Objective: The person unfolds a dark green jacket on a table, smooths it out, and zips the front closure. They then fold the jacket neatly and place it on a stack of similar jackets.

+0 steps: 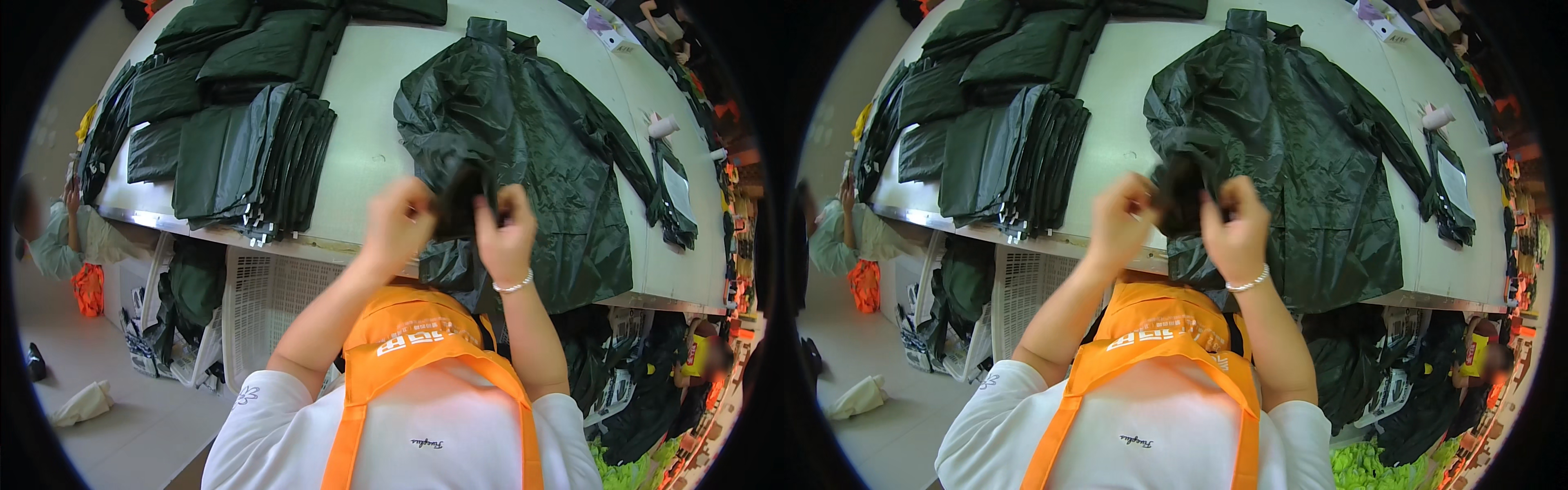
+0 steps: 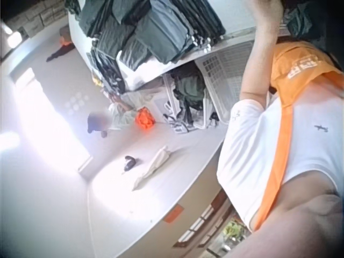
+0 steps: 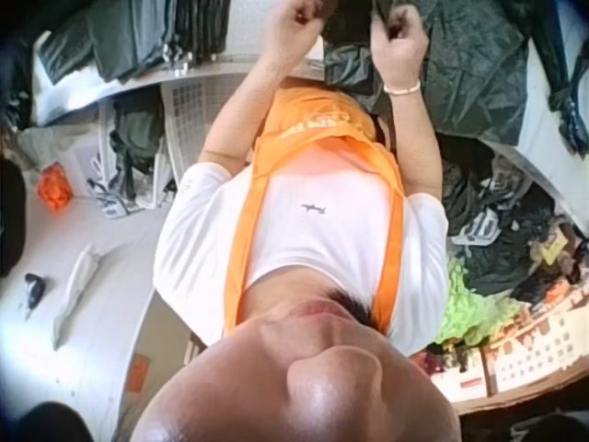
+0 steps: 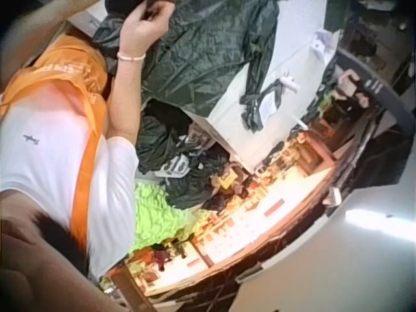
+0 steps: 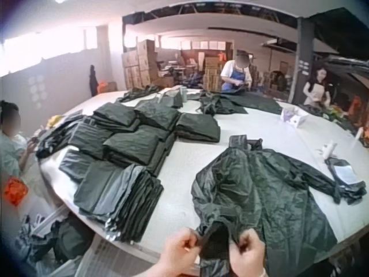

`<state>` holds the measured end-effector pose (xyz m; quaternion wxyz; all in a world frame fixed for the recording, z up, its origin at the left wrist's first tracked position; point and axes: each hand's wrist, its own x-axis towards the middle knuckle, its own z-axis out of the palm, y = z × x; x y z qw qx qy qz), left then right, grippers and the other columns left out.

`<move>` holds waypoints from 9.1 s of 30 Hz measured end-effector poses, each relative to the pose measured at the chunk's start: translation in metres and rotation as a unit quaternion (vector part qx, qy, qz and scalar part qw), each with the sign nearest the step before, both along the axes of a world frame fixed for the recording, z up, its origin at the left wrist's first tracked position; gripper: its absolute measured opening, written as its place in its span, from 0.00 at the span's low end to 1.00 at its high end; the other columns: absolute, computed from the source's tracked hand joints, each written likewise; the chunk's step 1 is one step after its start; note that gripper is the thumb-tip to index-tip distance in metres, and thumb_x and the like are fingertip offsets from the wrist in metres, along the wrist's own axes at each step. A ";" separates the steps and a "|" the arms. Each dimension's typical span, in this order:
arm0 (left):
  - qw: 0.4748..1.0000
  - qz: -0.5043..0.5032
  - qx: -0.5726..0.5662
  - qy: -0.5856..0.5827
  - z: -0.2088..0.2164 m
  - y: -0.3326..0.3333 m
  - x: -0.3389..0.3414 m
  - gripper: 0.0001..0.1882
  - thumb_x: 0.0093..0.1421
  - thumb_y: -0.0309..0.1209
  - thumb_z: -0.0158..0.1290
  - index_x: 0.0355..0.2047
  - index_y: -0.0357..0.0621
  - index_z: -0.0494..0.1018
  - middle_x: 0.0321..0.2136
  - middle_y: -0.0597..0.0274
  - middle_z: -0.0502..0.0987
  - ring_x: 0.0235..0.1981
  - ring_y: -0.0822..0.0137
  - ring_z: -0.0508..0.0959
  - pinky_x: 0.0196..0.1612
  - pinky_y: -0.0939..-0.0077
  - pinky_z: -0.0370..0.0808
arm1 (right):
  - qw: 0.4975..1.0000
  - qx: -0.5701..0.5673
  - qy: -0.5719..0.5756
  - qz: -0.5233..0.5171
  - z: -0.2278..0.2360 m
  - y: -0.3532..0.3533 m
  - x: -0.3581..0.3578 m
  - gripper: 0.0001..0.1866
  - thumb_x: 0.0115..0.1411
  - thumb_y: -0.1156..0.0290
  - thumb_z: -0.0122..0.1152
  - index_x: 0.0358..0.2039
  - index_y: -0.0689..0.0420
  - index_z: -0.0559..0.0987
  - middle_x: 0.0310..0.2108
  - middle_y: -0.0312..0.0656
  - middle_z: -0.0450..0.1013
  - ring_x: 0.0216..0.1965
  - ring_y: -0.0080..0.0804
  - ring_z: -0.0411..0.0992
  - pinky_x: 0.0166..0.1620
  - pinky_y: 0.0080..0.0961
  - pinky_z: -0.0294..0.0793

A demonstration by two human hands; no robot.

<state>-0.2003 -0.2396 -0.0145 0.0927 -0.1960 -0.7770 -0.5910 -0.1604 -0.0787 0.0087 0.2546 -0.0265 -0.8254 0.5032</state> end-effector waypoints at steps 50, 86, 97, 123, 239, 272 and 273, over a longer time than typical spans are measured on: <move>0.939 0.027 -0.176 0.294 0.032 -0.022 0.017 0.15 0.33 0.25 0.65 0.22 0.45 0.72 0.23 0.62 0.75 0.25 0.62 0.74 0.36 0.67 0.66 | 0.973 -0.122 -0.133 0.145 0.030 0.031 0.023 0.07 0.58 0.74 0.61 0.33 0.61 0.72 0.24 0.35 0.69 0.26 0.15 0.64 0.30 0.14 0.66; 0.803 0.087 -0.583 -0.080 -0.166 0.283 0.073 0.35 0.62 0.52 0.43 0.65 0.55 0.49 0.68 0.67 0.43 0.67 0.51 0.43 0.62 0.38 0.44 | 0.915 0.171 -0.254 -0.261 -0.218 0.792 0.028 0.41 0.46 0.57 0.69 0.58 0.62 0.65 0.52 0.52 0.69 0.51 0.46 0.69 0.56 0.31 0.65; 0.867 0.151 -0.472 0.045 -0.138 0.349 0.057 0.29 0.53 0.32 0.56 0.55 0.42 0.64 0.55 0.49 0.65 0.59 0.50 0.61 0.61 0.53 0.54 | 0.960 0.008 -0.100 -0.262 -0.171 0.642 0.092 0.20 0.47 0.68 0.71 0.40 0.59 0.76 0.34 0.35 0.72 0.33 0.22 0.69 0.35 0.18 0.69; 0.771 -0.050 0.385 -0.504 -0.118 0.490 0.071 0.19 0.62 0.31 0.44 0.53 0.40 0.66 0.50 0.55 0.72 0.50 0.61 0.73 0.53 0.64 0.70 | 0.971 -0.155 -0.164 0.077 -0.084 0.513 0.076 0.07 0.57 0.75 0.61 0.34 0.64 0.77 0.20 0.31 0.70 0.21 0.13 0.59 0.26 0.14 0.61; 0.954 -0.110 -0.116 -0.253 0.024 0.509 0.088 0.10 0.52 0.29 0.59 0.31 0.33 0.79 0.23 0.64 0.79 0.25 0.81 0.73 0.31 0.84 0.71 | 0.989 0.041 -0.051 0.130 -0.010 0.523 0.106 0.08 0.58 0.67 0.60 0.32 0.58 0.74 0.25 0.38 0.72 0.23 0.30 0.71 0.27 0.21 0.70; 0.948 -0.151 -0.152 -0.237 0.029 0.506 0.091 0.09 0.52 0.26 0.58 0.34 0.36 0.79 0.23 0.64 0.79 0.22 0.82 0.68 0.26 0.84 0.67 | 0.971 -0.015 -0.124 0.206 -0.004 0.531 0.108 0.09 0.59 0.69 0.59 0.33 0.63 0.74 0.24 0.39 0.73 0.23 0.22 0.68 0.28 0.18 0.69; 0.948 -0.152 -0.154 -0.234 0.029 0.506 0.090 0.09 0.52 0.26 0.58 0.34 0.36 0.79 0.23 0.64 0.79 0.22 0.82 0.68 0.27 0.84 0.67 | 0.970 -0.018 -0.127 0.208 -0.004 0.531 0.107 0.09 0.59 0.69 0.59 0.33 0.63 0.74 0.24 0.39 0.73 0.23 0.22 0.67 0.28 0.17 0.69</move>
